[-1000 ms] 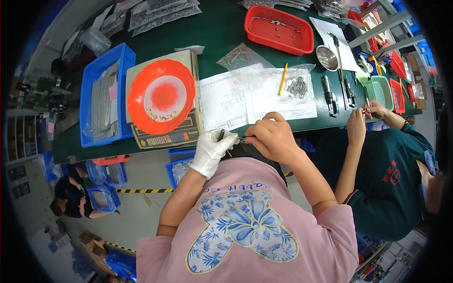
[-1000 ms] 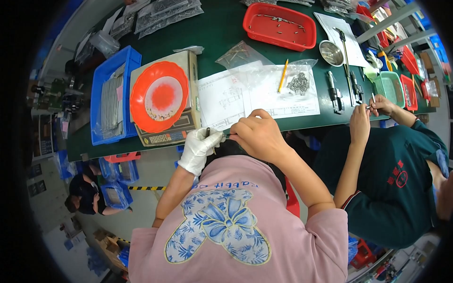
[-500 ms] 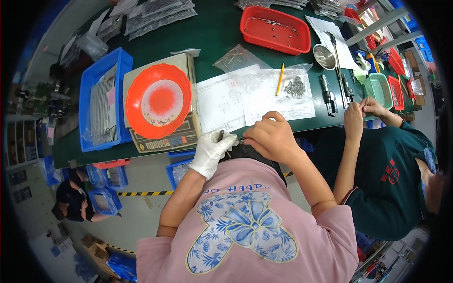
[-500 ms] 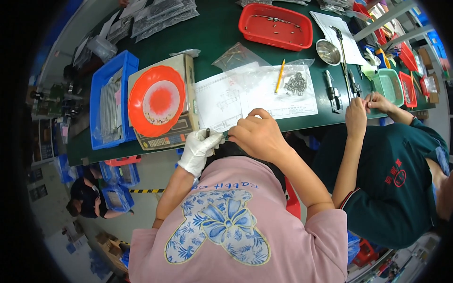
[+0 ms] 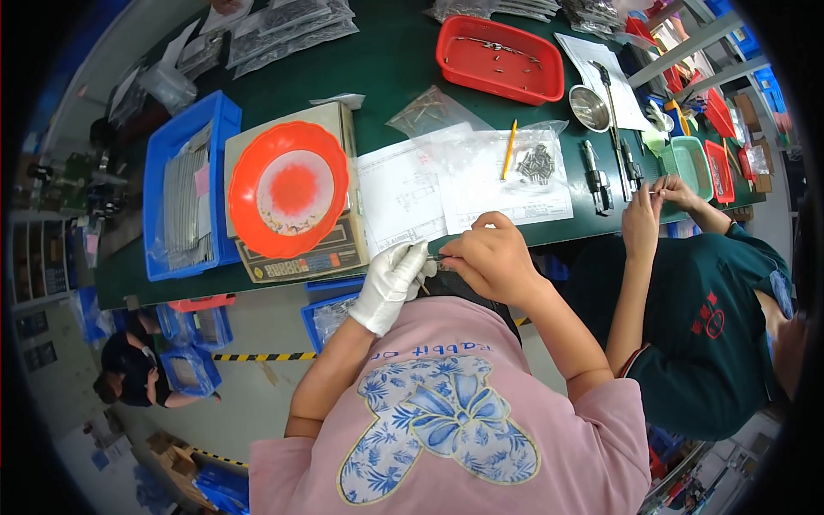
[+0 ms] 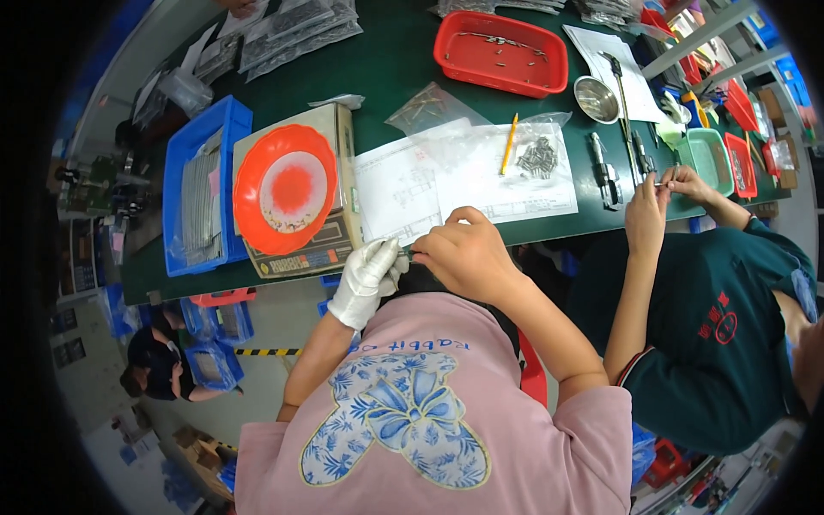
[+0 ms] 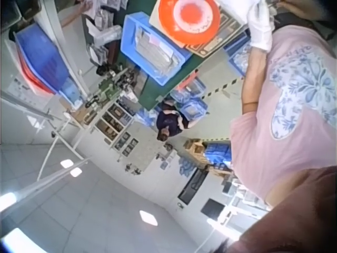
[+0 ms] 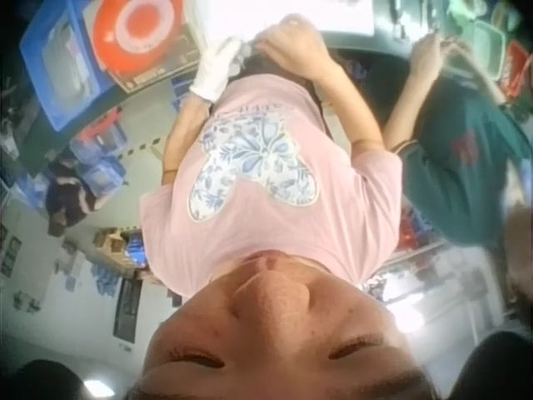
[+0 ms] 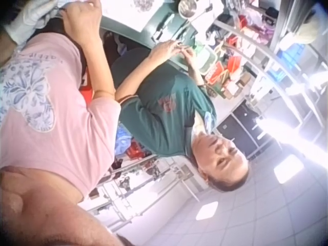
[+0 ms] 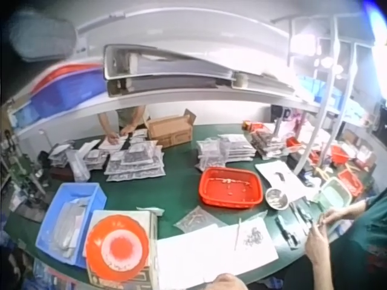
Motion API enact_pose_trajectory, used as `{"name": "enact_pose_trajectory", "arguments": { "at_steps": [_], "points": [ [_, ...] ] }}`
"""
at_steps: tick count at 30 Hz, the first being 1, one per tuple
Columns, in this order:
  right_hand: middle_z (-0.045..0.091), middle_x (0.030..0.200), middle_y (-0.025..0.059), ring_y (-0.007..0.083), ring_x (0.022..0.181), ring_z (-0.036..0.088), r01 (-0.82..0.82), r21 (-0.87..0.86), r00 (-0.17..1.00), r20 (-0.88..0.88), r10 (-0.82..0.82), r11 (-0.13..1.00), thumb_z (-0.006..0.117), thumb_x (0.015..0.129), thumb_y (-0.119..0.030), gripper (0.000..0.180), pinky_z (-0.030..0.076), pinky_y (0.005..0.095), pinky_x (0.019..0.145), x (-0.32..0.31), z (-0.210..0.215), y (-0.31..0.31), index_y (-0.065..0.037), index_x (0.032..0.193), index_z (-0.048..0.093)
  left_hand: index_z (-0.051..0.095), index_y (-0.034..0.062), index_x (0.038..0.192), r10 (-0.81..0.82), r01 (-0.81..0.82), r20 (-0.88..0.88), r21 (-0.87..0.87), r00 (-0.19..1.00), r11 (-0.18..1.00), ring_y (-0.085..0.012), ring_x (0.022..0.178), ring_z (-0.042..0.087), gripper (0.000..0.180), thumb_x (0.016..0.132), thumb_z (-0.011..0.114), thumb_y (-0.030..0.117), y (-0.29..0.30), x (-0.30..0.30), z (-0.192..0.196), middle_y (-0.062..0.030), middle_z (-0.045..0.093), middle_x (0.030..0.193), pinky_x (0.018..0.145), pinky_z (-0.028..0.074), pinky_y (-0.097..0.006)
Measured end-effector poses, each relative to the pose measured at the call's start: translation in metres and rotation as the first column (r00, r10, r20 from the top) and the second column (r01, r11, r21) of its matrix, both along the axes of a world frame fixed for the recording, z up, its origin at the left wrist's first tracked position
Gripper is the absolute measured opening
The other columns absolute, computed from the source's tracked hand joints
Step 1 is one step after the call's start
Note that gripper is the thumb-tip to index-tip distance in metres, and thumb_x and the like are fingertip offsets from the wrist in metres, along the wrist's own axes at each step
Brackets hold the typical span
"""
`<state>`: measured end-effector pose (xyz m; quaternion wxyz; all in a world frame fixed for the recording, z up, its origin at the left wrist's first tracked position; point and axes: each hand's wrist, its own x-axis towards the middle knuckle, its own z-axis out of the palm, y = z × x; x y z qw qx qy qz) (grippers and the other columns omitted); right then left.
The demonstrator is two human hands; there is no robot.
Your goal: The recorder uses tweezers to pick up, inspect, and organize small metal components while referring to technical documents.
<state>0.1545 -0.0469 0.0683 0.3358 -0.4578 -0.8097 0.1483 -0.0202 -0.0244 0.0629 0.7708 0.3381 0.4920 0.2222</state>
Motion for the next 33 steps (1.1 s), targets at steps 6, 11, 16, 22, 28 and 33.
{"name": "enact_pose_trajectory", "arguments": {
  "at_steps": [6, 11, 16, 22, 28, 33],
  "points": [
    [0.054, 0.058, 0.0030, 0.0201, 0.050, 0.049, 0.024, -0.010, 0.996, -0.091, -0.025, 1.000, 0.062, 0.067, -0.011, 0.009, 0.038, 0.0297, 0.062, -0.009, 0.001, -0.004, -0.006, 0.072, 0.056, 0.053, -0.0001, 0.071, 0.082, -0.073, -0.013, 0.339, 0.997, 0.938, -0.0054, 0.053, 0.043, 0.017, 0.083, 0.051, 0.013, -0.007, 0.001, 0.001, -0.0001, 0.050, 0.059, 0.048, 0.035, -0.019],
    [0.054, 0.056, 0.0053, 0.0220, 0.048, 0.047, 0.013, -0.203, 0.977, -0.207, -0.056, 0.979, 0.060, 0.070, -0.012, 0.007, 0.038, 0.0292, 0.062, -0.014, 0.005, -0.005, -0.005, 0.072, 0.058, 0.051, -0.0023, 0.067, 0.052, 0.052, -0.127, 0.698, 0.990, 0.714, -0.0099, 0.053, 0.045, 0.016, 0.080, 0.052, 0.007, -0.004, -0.004, -0.001, -0.0043, 0.049, 0.059, 0.050, 0.036, -0.022],
    [0.055, 0.057, 0.0078, 0.0253, 0.050, 0.049, 0.009, -0.447, 0.960, -0.247, -0.133, 0.894, 0.058, 0.072, -0.013, 0.008, 0.039, 0.0314, 0.061, -0.013, 0.013, 0.001, -0.006, 0.073, 0.060, 0.049, -0.0018, 0.065, 0.114, 0.078, -0.192, 0.773, 0.975, 0.630, -0.0123, 0.052, 0.045, 0.016, 0.079, 0.052, 0.006, -0.003, -0.006, -0.008, -0.0062, 0.048, 0.059, 0.049, 0.036, -0.025],
    [0.056, 0.057, 0.0068, 0.0242, 0.052, 0.050, -0.090, -0.316, 0.976, -0.216, 0.020, 0.945, 0.059, 0.071, -0.014, 0.009, 0.040, 0.0321, 0.062, -0.004, 0.002, 0.001, -0.005, 0.069, 0.059, 0.049, -0.0013, 0.066, 0.087, 0.022, -0.117, 0.708, 0.989, 0.705, -0.0095, 0.049, 0.042, 0.017, 0.081, 0.050, 0.007, -0.007, 0.001, -0.006, -0.0028, 0.045, 0.056, 0.047, 0.034, -0.023],
    [0.048, 0.051, 0.0032, 0.0184, 0.051, 0.049, -0.051, 0.025, 0.988, 0.149, 0.047, 0.998, 0.061, 0.067, -0.013, 0.011, 0.039, 0.0306, 0.065, -0.001, -0.004, 0.000, -0.007, 0.063, 0.053, 0.050, 0.0053, 0.067, 0.036, -0.026, -0.082, 0.130, 0.996, 0.991, -0.0053, 0.044, 0.038, 0.020, 0.081, 0.052, 0.019, -0.001, 0.003, -0.010, 0.0023, 0.045, 0.057, 0.041, 0.029, -0.019],
    [0.047, 0.052, 0.0019, 0.0167, 0.052, 0.049, -0.051, 0.111, 0.982, 0.187, 0.030, 0.993, 0.062, 0.066, -0.014, 0.010, 0.038, 0.0305, 0.067, -0.001, -0.011, 0.003, -0.009, 0.065, 0.054, 0.050, 0.0108, 0.074, 0.045, -0.025, 0.090, -0.205, 0.995, 0.978, -0.0038, 0.041, 0.034, 0.018, 0.079, 0.054, 0.027, 0.004, 0.000, -0.023, 0.0037, 0.044, 0.056, 0.036, 0.023, -0.019]
  ]
}}
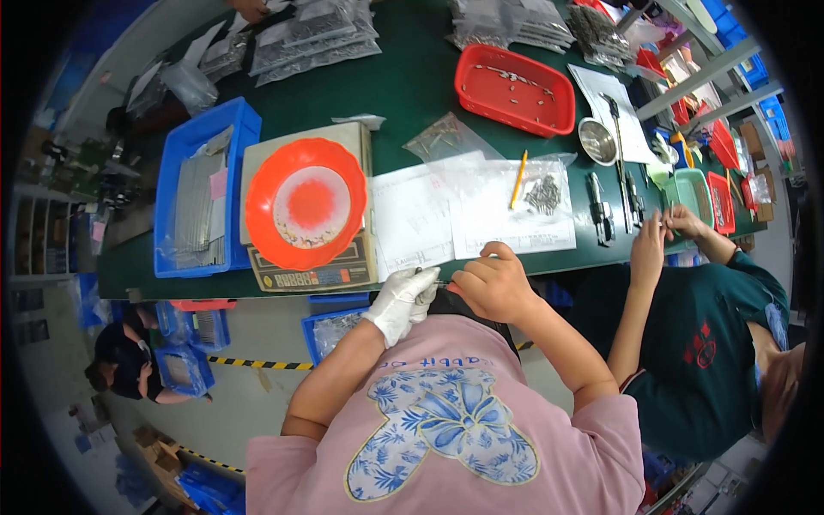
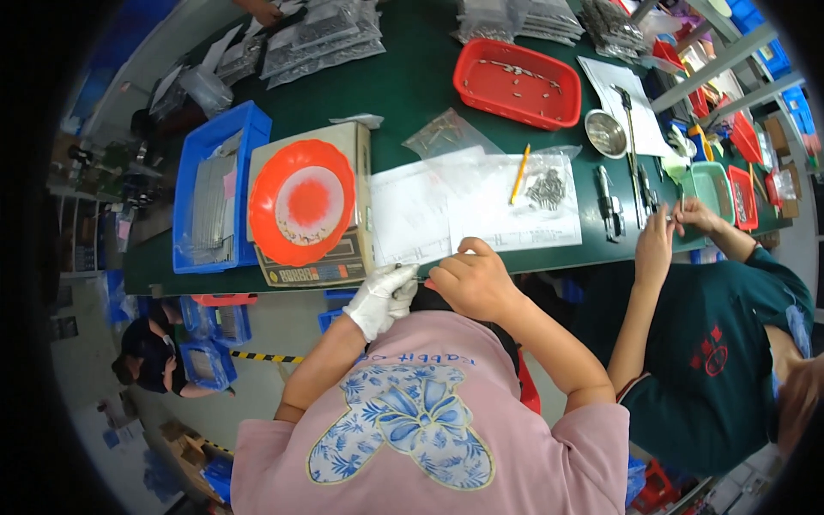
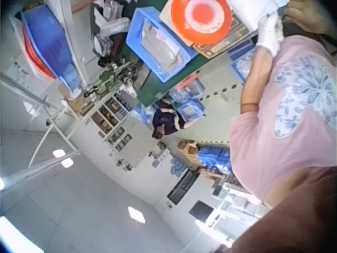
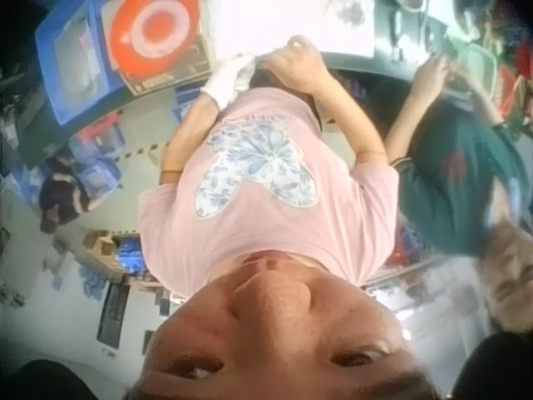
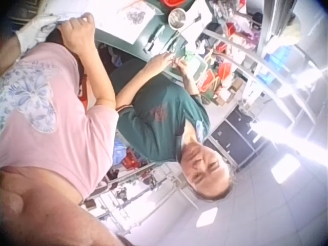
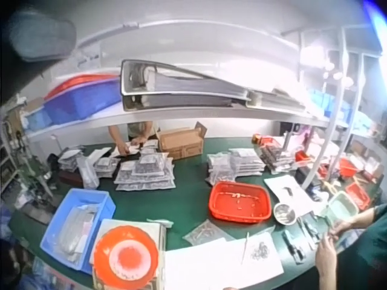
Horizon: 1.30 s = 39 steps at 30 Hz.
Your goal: The recorder uses tweezers to pick up, inspect, and organize small metal components while referring to technical documents.
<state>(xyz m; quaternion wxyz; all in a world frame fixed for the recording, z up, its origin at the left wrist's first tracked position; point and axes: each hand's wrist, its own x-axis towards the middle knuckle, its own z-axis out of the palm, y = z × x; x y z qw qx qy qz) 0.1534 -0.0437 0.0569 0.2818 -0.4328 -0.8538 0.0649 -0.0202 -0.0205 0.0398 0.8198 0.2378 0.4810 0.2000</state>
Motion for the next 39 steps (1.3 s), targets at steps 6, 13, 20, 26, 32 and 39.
{"name": "enact_pose_trajectory", "arguments": {
  "at_steps": [6, 13, 20, 26, 32, 39],
  "points": [
    [0.054, 0.062, 0.0017, 0.0201, 0.057, 0.051, 0.014, -0.355, 0.974, -0.208, -0.093, 0.935, 0.062, 0.067, -0.012, 0.009, 0.037, 0.0310, 0.068, 0.001, 0.001, 0.002, -0.008, 0.072, 0.056, 0.054, 0.0014, 0.064, -0.013, 0.118, -0.275, 0.368, 0.961, 0.922, -0.0068, 0.055, 0.043, 0.031, 0.083, 0.048, 0.025, 0.000, 0.007, 0.008, -0.0017, 0.051, 0.058, 0.053, 0.035, -0.022],
    [0.057, 0.063, 0.0065, 0.0248, 0.055, 0.053, 0.047, -0.444, 0.973, -0.182, -0.141, 0.895, 0.062, 0.067, -0.011, 0.011, 0.040, 0.0339, 0.058, 0.001, 0.005, 0.007, -0.005, 0.073, 0.055, 0.055, 0.0013, 0.066, 0.010, 0.087, -0.247, 0.378, 0.969, 0.922, -0.0062, 0.053, 0.041, 0.030, 0.082, 0.048, 0.025, 0.002, 0.008, 0.006, -0.0006, 0.049, 0.058, 0.051, 0.034, -0.021],
    [0.057, 0.065, 0.0092, 0.0263, 0.060, 0.054, 0.061, -0.551, 0.954, -0.214, -0.212, 0.832, 0.059, 0.070, -0.011, 0.009, 0.041, 0.0335, 0.056, -0.002, 0.004, 0.008, -0.004, 0.074, 0.055, 0.055, 0.0054, 0.067, 0.090, 0.007, -0.195, 0.450, 0.977, 0.893, -0.0049, 0.043, 0.038, 0.028, 0.082, 0.049, 0.028, -0.001, 0.010, -0.004, 0.0020, 0.046, 0.053, 0.039, 0.029, -0.019],
    [0.056, 0.069, 0.0105, 0.0219, 0.065, 0.055, 0.075, -0.630, 0.946, -0.199, -0.254, 0.773, 0.062, 0.069, -0.012, 0.020, 0.042, 0.0298, 0.058, -0.005, 0.014, 0.006, -0.003, 0.084, 0.052, 0.054, 0.0037, 0.063, 0.074, 0.053, -0.247, 0.474, 0.966, 0.879, -0.0056, 0.047, 0.042, 0.030, 0.081, 0.050, 0.027, -0.001, 0.010, -0.003, 0.0004, 0.049, 0.056, 0.042, 0.032, -0.020],
    [0.057, 0.068, 0.0123, 0.0260, 0.058, 0.056, 0.026, -0.544, 0.939, -0.274, -0.206, 0.839, 0.061, 0.070, -0.015, 0.022, 0.043, 0.0321, 0.053, -0.002, 0.005, 0.004, -0.003, 0.086, 0.051, 0.056, -0.0003, 0.072, 0.009, 0.111, -0.247, 0.466, 0.969, 0.878, -0.0071, 0.055, 0.045, 0.028, 0.082, 0.049, 0.025, -0.002, 0.011, -0.004, -0.0026, 0.053, 0.060, 0.052, 0.037, -0.023],
    [0.057, 0.067, 0.0119, 0.0272, 0.059, 0.056, 0.058, -0.620, 0.927, -0.257, -0.272, 0.783, 0.060, 0.072, -0.017, 0.019, 0.043, 0.0335, 0.052, -0.007, 0.010, 0.004, -0.003, 0.082, 0.052, 0.057, -0.0008, 0.072, 0.018, 0.103, -0.257, 0.450, 0.966, 0.887, -0.0077, 0.055, 0.046, 0.029, 0.081, 0.050, 0.026, 0.000, 0.009, 0.000, -0.0030, 0.053, 0.060, 0.052, 0.037, -0.024]
  ]
}}
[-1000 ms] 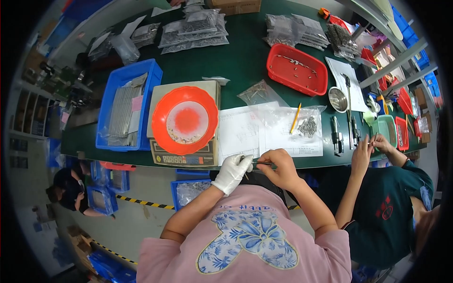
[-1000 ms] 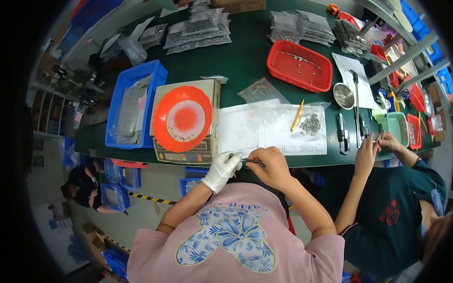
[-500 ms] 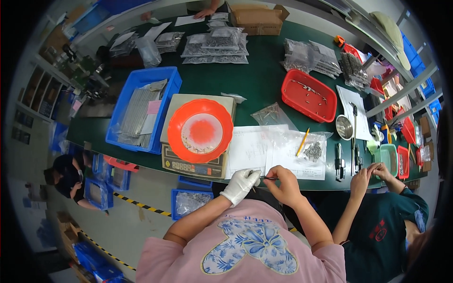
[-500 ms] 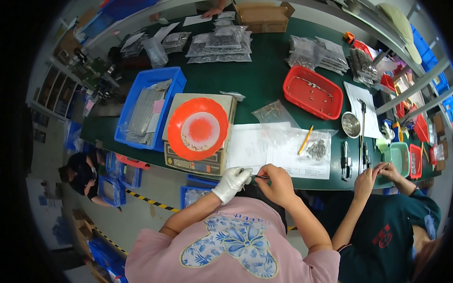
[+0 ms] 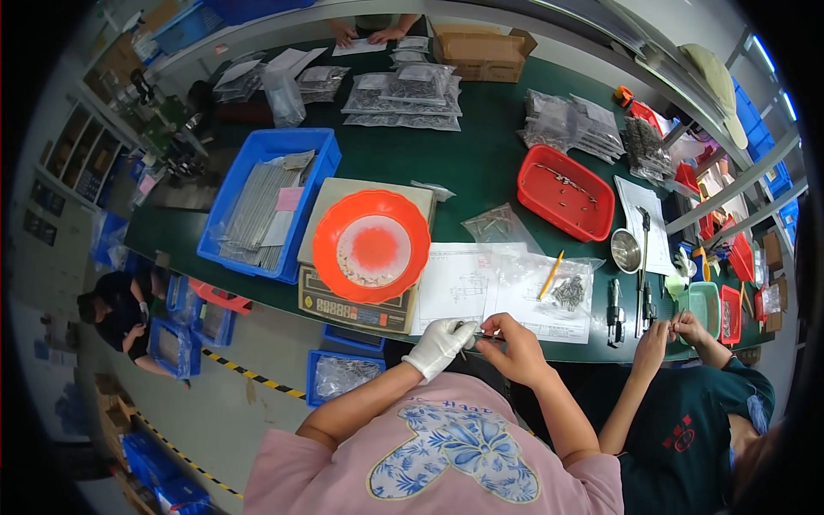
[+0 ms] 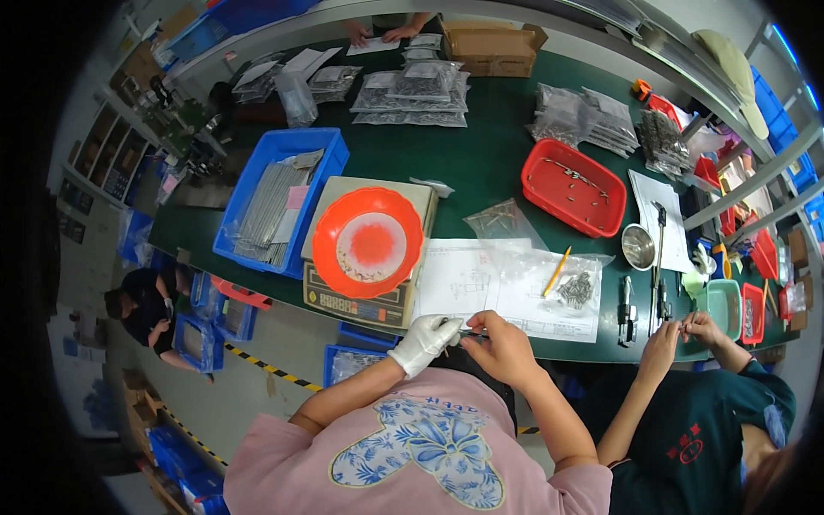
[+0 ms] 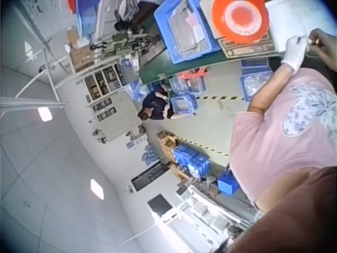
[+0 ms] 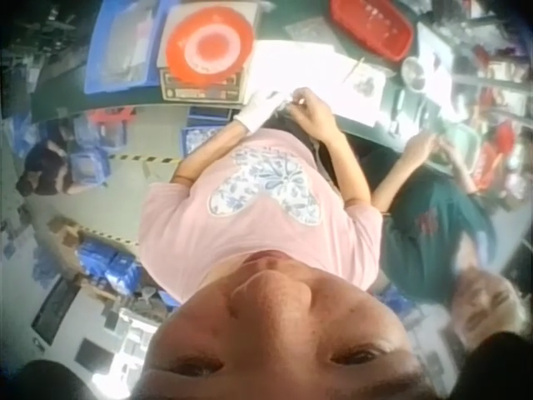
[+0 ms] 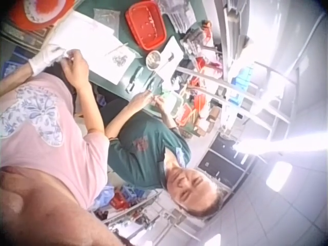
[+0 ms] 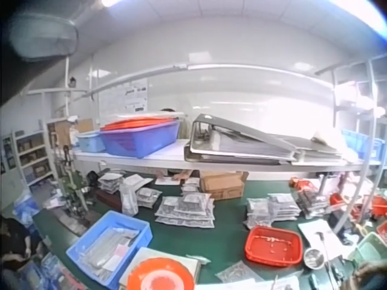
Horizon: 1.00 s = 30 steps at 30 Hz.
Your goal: The recorder uses tweezers to pick up, inspect, and organize small metal components while referring to technical documents.
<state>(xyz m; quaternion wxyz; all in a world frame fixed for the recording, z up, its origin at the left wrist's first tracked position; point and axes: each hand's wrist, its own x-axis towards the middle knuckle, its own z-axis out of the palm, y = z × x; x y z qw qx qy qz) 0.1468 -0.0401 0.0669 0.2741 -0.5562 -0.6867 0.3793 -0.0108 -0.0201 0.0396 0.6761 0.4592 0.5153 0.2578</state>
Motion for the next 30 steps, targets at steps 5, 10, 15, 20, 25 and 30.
{"name": "enact_pose_trajectory", "arguments": {
  "at_steps": [5, 10, 15, 20, 25, 30],
  "points": [
    [0.058, 0.070, 0.0101, 0.0244, 0.056, 0.055, -0.053, 0.015, 0.996, 0.073, 0.052, 0.998, 0.059, 0.073, -0.017, 0.020, 0.043, 0.0327, 0.052, 0.002, -0.005, 0.000, -0.004, 0.085, 0.051, 0.057, -0.0012, 0.070, -0.003, 0.003, -0.008, -0.021, 1.000, 1.000, -0.0080, 0.055, 0.046, 0.031, 0.080, 0.051, 0.027, 0.000, -0.002, -0.011, -0.0035, 0.053, 0.059, 0.052, 0.037, -0.024],
    [0.056, 0.074, 0.0097, 0.0207, 0.060, 0.055, -0.121, -0.103, 0.980, 0.144, 0.135, 0.987, 0.059, 0.073, -0.014, 0.019, 0.043, 0.0284, 0.053, 0.006, -0.008, 0.001, -0.004, 0.086, 0.051, 0.057, -0.0010, 0.068, -0.016, 0.016, 0.005, -0.029, 1.000, 0.999, -0.0081, 0.055, 0.046, 0.032, 0.080, 0.051, 0.028, -0.001, -0.002, -0.010, -0.0035, 0.053, 0.059, 0.052, 0.037, -0.023],
    [0.057, 0.071, 0.0083, 0.0205, 0.058, 0.055, -0.153, -0.111, 0.983, 0.082, 0.163, 0.982, 0.057, 0.074, -0.014, 0.018, 0.043, 0.0282, 0.053, 0.009, -0.012, 0.001, -0.004, 0.087, 0.049, 0.057, -0.0009, 0.068, -0.016, 0.015, -0.010, -0.070, 1.000, 0.997, -0.0078, 0.056, 0.046, 0.032, 0.080, 0.050, 0.028, -0.002, -0.003, -0.006, -0.0032, 0.054, 0.059, 0.053, 0.038, -0.023],
    [0.058, 0.076, 0.0098, 0.0218, 0.061, 0.057, -0.095, -0.096, 0.990, 0.094, 0.104, 0.991, 0.056, 0.075, -0.016, 0.020, 0.044, 0.0299, 0.055, 0.007, -0.010, 0.001, -0.004, 0.090, 0.051, 0.057, -0.0009, 0.070, -0.020, 0.020, -0.005, -0.066, 1.000, 0.998, -0.0081, 0.056, 0.047, 0.032, 0.081, 0.050, 0.028, -0.002, -0.003, -0.007, -0.0034, 0.054, 0.060, 0.053, 0.038, -0.023],
    [0.059, 0.077, 0.0102, 0.0233, 0.063, 0.057, -0.049, -0.123, 0.995, 0.076, 0.059, 0.991, 0.055, 0.076, -0.018, 0.018, 0.044, 0.0307, 0.057, 0.003, -0.002, -0.001, -0.004, 0.087, 0.053, 0.057, -0.0004, 0.072, -0.029, 0.029, 0.002, -0.077, 1.000, 0.997, -0.0076, 0.056, 0.047, 0.031, 0.081, 0.049, 0.028, -0.002, -0.005, -0.007, -0.0029, 0.054, 0.061, 0.053, 0.037, -0.023],
    [0.058, 0.075, 0.0098, 0.0237, 0.064, 0.057, -0.144, -0.033, 0.983, 0.109, 0.146, 0.989, 0.057, 0.075, -0.015, 0.019, 0.044, 0.0300, 0.057, 0.005, -0.012, 0.000, -0.005, 0.088, 0.049, 0.057, 0.0012, 0.069, -0.026, 0.027, 0.009, -0.096, 1.000, 0.995, -0.0064, 0.054, 0.043, 0.030, 0.082, 0.049, 0.027, -0.002, -0.004, -0.007, -0.0009, 0.051, 0.059, 0.050, 0.035, -0.022]
  ]
}}
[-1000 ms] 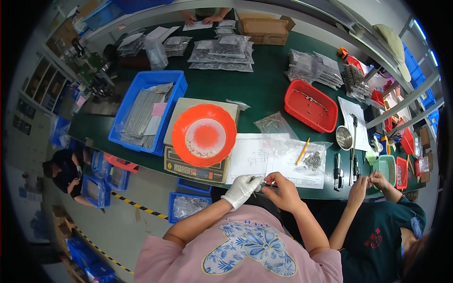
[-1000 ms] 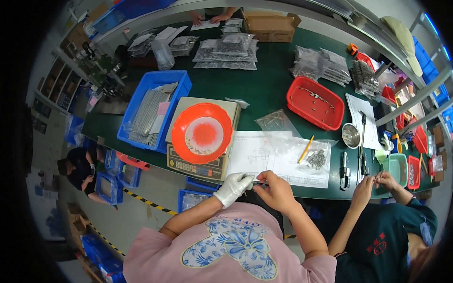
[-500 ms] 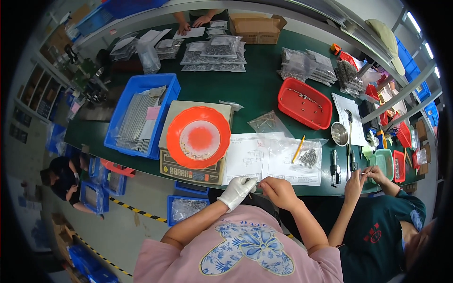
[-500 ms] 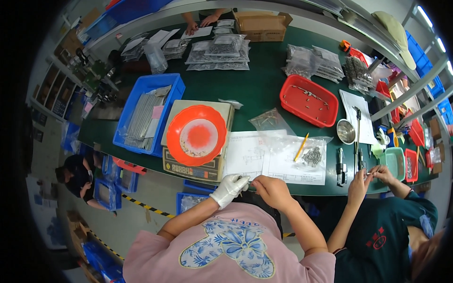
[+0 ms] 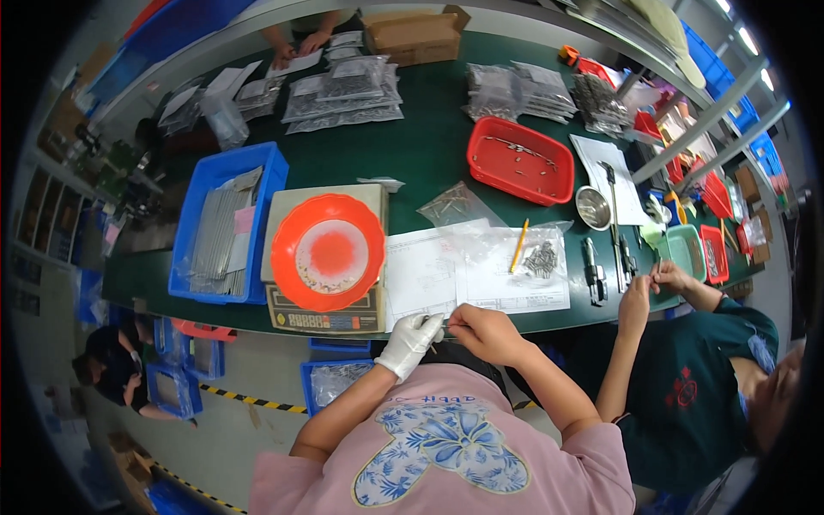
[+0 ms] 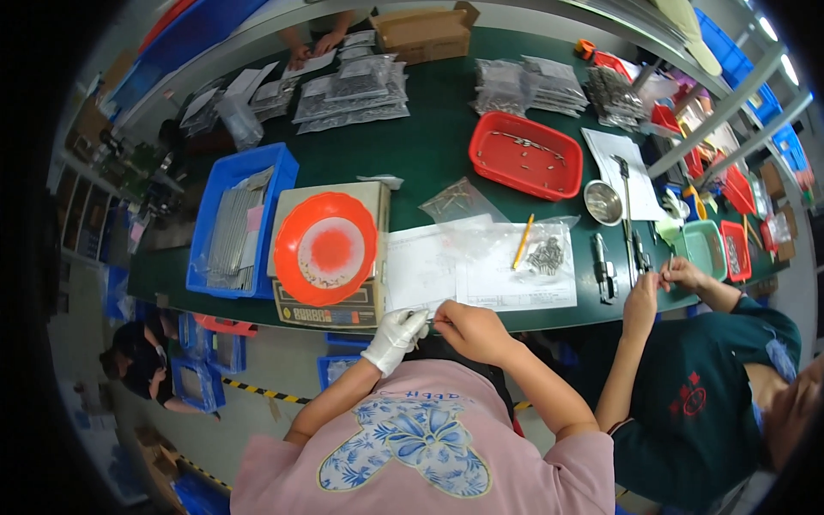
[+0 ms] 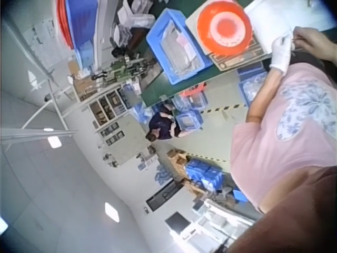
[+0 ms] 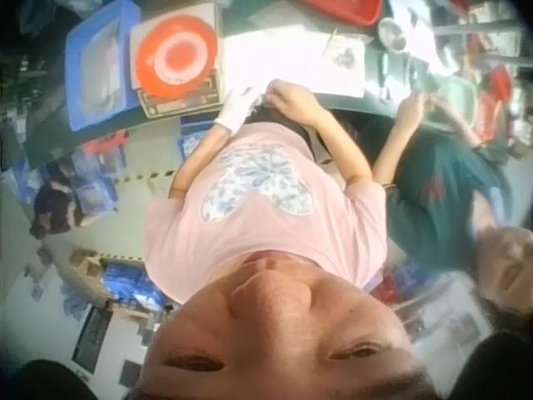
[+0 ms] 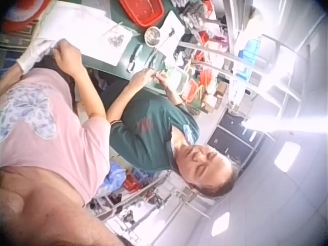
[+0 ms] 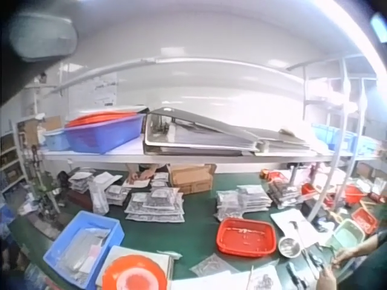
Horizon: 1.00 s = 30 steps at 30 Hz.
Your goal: The recorder uses tweezers to pick up, inspect, and organize small metal components while referring to technical documents.
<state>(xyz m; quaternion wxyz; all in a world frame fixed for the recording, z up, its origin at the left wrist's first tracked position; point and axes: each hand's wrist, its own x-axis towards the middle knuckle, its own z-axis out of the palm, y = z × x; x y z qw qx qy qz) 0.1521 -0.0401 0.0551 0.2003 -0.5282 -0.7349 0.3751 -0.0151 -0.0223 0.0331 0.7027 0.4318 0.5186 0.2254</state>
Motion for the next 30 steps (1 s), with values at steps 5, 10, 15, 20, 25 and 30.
{"name": "enact_pose_trajectory", "arguments": {
  "at_steps": [5, 10, 15, 20, 25, 30],
  "points": [
    [0.058, 0.077, 0.0115, 0.0257, 0.068, 0.057, -0.064, -0.039, 0.992, 0.110, 0.068, 0.997, 0.054, 0.077, -0.021, 0.023, 0.043, 0.0328, 0.059, -0.001, 0.000, 0.001, -0.007, 0.095, 0.049, 0.055, 0.0034, 0.065, 0.044, -0.044, 0.003, -0.020, 0.999, 0.999, -0.0051, 0.052, 0.041, 0.030, 0.082, 0.050, 0.028, -0.001, 0.001, 0.001, 0.0010, 0.050, 0.057, 0.048, 0.033, -0.021],
    [0.056, 0.068, 0.0094, 0.0235, 0.065, 0.056, 0.106, -0.051, 0.994, -0.034, -0.108, 0.993, 0.056, 0.075, -0.016, 0.016, 0.043, 0.0312, 0.058, 0.001, -0.002, -0.005, -0.007, 0.088, 0.052, 0.055, 0.0051, 0.064, 0.066, -0.066, 0.011, -0.039, 0.998, 0.997, -0.0042, 0.048, 0.039, 0.029, 0.081, 0.050, 0.028, 0.001, 0.002, -0.002, 0.0030, 0.047, 0.053, 0.044, 0.030, -0.019],
    [0.043, 0.052, 0.0039, 0.0187, 0.047, 0.044, 0.176, -0.104, 0.973, -0.131, -0.189, 0.979, 0.058, 0.071, -0.020, 0.020, 0.035, 0.0303, 0.047, 0.000, -0.003, -0.001, -0.009, 0.087, 0.054, 0.056, 0.0049, 0.063, 0.094, -0.090, 0.056, -0.063, 0.994, 0.994, -0.0043, 0.047, 0.038, 0.030, 0.082, 0.050, 0.027, 0.004, 0.009, -0.004, 0.0029, 0.047, 0.053, 0.044, 0.030, -0.019],
    [0.043, 0.052, 0.0016, 0.0118, 0.046, 0.040, 0.179, -0.181, 0.951, -0.220, -0.217, 0.967, 0.058, 0.070, -0.015, 0.013, 0.033, 0.0263, 0.046, 0.003, -0.024, 0.011, -0.006, 0.079, 0.056, 0.058, 0.0024, 0.072, 0.067, -0.067, 0.008, 0.215, 0.998, 0.974, -0.0038, 0.042, 0.035, 0.029, 0.081, 0.051, 0.029, 0.007, 0.011, -0.017, 0.0031, 0.046, 0.054, 0.038, 0.026, -0.018],
    [0.052, 0.061, 0.0028, 0.0074, 0.056, 0.045, 0.261, -0.244, 0.821, -0.453, -0.348, 0.934, 0.057, 0.069, -0.011, 0.010, 0.038, 0.0238, 0.051, 0.032, -0.082, 0.062, -0.001, 0.071, 0.056, 0.058, 0.0040, 0.067, 0.058, -0.058, 0.021, -0.019, 0.998, 0.998, -0.0039, 0.045, 0.035, 0.033, 0.083, 0.047, 0.030, 0.018, 0.008, -0.016, 0.0031, 0.045, 0.054, 0.041, 0.027, -0.018],
    [0.058, 0.072, 0.0182, 0.0319, 0.069, 0.057, 0.806, 0.143, 0.585, -0.038, -0.810, 0.575, 0.055, 0.065, -0.020, 0.020, 0.044, 0.0370, 0.061, 0.093, -0.089, 0.180, -0.001, 0.071, 0.058, 0.057, 0.0036, 0.075, 0.047, -0.002, 0.161, -0.268, 0.986, 0.963, -0.0032, 0.041, 0.032, 0.023, 0.082, 0.045, 0.022, 0.018, -0.013, -0.028, 0.0040, 0.040, 0.056, 0.036, 0.024, -0.016]
  ]
}}
